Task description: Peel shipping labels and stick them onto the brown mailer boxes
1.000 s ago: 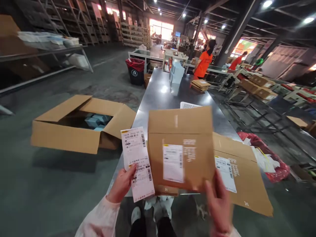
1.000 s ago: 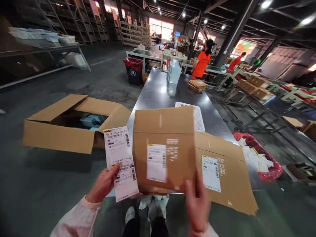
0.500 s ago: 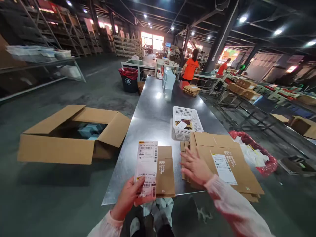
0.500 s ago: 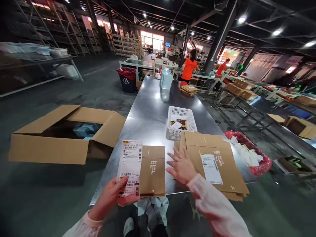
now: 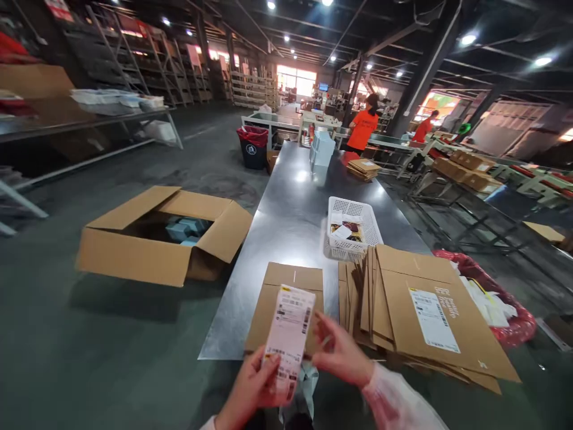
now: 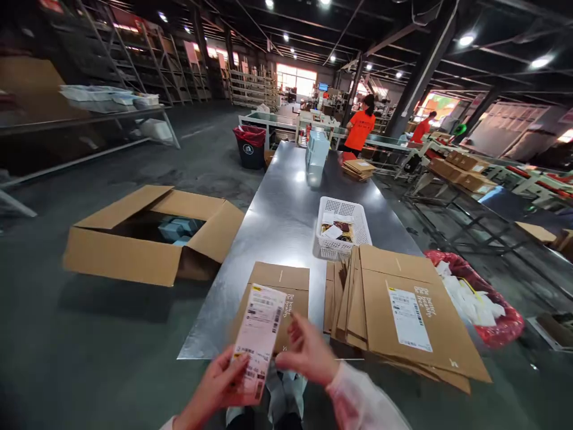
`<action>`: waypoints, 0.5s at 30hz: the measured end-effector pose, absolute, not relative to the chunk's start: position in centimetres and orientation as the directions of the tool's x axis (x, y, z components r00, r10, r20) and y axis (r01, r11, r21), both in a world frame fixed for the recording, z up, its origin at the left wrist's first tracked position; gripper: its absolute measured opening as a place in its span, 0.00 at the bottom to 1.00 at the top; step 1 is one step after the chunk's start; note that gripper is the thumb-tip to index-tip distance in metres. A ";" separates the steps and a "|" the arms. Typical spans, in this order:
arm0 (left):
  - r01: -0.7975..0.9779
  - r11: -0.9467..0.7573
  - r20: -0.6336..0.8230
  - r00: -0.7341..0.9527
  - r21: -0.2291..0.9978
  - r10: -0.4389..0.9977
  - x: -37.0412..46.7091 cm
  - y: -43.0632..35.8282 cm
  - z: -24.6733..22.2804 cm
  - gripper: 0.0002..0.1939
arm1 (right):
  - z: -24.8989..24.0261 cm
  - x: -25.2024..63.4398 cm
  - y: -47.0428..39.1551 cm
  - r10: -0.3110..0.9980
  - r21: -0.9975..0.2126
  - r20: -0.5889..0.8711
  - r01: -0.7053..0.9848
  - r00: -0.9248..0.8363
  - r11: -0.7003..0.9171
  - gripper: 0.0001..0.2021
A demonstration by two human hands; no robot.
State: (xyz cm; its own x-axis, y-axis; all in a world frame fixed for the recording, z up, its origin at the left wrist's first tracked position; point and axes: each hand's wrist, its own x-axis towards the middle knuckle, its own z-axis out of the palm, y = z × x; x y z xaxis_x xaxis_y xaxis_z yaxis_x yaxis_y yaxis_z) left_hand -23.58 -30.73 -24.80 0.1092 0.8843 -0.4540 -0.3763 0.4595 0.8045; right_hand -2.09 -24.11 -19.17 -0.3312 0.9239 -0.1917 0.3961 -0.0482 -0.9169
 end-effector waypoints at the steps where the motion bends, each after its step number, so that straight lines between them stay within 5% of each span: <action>1: -0.341 0.434 -0.412 0.140 0.833 0.900 -23.3 -30.8 -25.3 0.29 | -20.9 -4.3 -25.7 0.920 -0.949 -0.250 0.264 -0.302 -0.172 0.41; 5: -0.353 0.337 -0.347 0.037 0.873 0.937 -23.5 -30.0 -26.0 0.26 | -25.4 -8.8 -28.9 0.867 -0.900 -0.435 0.076 -0.243 -0.430 0.38; 15: -0.378 0.379 -0.463 -0.161 0.845 0.872 -21.7 -29.3 -29.7 0.24 | -25.0 -7.7 -22.4 0.873 -0.893 -0.384 0.362 -0.300 -0.268 0.27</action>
